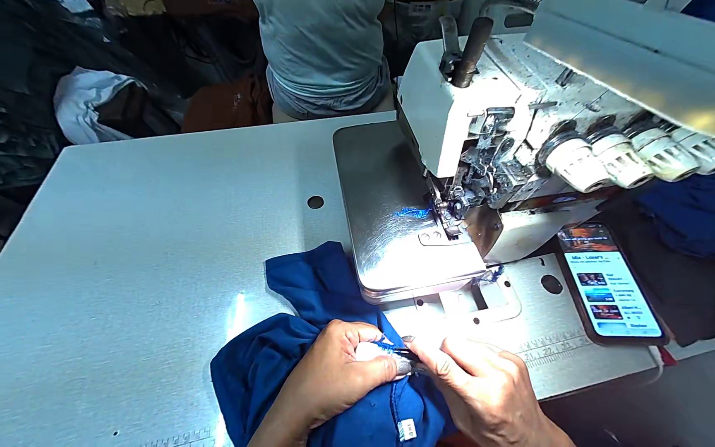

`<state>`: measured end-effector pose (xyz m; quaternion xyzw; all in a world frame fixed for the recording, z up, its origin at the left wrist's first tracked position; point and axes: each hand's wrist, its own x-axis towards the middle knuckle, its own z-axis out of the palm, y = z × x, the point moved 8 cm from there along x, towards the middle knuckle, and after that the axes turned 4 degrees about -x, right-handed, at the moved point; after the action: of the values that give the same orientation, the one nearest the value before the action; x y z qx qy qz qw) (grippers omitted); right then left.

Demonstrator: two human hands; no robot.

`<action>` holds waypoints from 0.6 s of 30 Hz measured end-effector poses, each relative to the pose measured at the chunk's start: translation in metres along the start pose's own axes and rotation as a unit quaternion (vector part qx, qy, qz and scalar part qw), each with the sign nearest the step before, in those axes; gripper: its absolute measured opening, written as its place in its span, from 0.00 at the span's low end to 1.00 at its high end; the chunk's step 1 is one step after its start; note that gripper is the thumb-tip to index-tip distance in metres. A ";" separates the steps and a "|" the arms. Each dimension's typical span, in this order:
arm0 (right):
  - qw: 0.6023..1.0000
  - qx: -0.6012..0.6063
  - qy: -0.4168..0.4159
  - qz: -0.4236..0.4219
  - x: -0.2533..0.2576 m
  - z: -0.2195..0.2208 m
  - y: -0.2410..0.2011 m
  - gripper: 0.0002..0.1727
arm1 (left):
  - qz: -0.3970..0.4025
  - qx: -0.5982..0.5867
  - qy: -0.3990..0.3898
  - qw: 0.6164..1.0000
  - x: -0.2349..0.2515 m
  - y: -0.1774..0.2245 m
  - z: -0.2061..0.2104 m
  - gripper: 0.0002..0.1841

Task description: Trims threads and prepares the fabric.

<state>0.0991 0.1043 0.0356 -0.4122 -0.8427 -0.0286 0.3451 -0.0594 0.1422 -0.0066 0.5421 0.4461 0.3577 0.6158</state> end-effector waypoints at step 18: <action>0.999 0.026 -0.037 0.016 -0.001 -0.001 0.003 0.15 | 0.008 0.004 0.008 1.000 -0.002 -0.001 -0.001 0.07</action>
<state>0.1022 0.1057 0.0352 -0.4175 -0.8486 0.0145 0.3246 -0.0610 0.1411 -0.0068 0.5452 0.4483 0.3648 0.6072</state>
